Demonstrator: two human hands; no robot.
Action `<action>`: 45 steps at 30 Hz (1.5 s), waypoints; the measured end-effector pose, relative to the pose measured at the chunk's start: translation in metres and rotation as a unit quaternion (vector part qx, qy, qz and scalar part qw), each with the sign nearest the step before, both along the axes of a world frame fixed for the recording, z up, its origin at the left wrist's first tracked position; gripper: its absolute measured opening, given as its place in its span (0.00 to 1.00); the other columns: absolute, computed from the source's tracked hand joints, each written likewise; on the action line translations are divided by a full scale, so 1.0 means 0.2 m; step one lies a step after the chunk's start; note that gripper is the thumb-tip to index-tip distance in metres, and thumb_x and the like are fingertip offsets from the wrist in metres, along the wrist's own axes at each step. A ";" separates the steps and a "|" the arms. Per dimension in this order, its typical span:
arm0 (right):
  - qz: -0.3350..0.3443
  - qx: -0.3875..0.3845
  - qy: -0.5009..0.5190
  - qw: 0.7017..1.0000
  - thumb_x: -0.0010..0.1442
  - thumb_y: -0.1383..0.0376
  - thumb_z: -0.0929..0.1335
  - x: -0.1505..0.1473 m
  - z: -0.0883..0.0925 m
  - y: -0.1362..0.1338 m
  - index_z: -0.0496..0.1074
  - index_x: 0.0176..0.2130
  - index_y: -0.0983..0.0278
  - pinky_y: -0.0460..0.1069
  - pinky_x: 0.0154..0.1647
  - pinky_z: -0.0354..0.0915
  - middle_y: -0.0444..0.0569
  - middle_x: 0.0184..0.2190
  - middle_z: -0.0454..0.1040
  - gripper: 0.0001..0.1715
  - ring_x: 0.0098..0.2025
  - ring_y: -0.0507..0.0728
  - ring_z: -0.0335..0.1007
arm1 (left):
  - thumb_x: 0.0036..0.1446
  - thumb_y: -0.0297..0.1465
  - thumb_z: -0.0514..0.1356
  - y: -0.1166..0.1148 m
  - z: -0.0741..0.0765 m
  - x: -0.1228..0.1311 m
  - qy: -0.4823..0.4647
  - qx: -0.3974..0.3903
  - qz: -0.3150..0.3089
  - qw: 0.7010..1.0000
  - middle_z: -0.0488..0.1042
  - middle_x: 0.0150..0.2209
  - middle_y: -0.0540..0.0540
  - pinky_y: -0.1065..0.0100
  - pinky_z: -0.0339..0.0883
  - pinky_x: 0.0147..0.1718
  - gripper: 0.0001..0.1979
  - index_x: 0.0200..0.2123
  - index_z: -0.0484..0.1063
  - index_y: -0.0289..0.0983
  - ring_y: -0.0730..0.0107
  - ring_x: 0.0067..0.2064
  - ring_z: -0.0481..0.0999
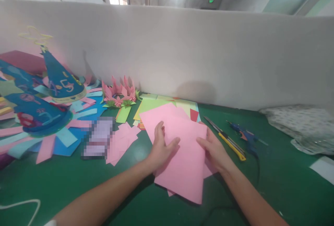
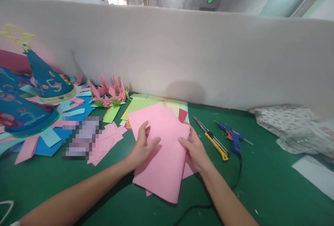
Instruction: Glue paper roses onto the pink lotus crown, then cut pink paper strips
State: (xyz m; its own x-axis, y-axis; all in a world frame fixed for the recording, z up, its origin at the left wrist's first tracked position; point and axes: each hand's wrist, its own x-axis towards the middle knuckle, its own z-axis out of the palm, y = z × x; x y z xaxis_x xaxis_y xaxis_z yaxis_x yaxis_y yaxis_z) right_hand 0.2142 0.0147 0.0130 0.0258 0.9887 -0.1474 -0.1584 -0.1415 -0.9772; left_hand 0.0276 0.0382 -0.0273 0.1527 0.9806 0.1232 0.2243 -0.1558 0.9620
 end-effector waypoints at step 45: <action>-0.051 -0.076 0.036 0.995 0.43 0.58 0.76 -0.08 -0.10 -0.05 0.63 0.55 0.63 0.57 0.38 0.71 0.56 0.43 0.77 0.43 0.39 0.64 0.76 | 0.53 0.35 0.61 0.00 0.02 -0.05 -0.127 -0.094 -0.086 0.984 0.74 0.45 0.41 0.63 0.69 0.43 0.17 0.45 0.68 0.34 0.61 0.45 0.74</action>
State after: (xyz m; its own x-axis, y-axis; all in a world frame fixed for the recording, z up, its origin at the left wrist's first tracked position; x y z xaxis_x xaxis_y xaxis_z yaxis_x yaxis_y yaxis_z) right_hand 0.1977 0.0041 -0.0070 0.1090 0.9475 -0.3007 -0.2483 -0.2670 -0.9312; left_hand 0.0175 0.0382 -0.0236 0.3057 0.9521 -0.0015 -0.0410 0.0147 0.9991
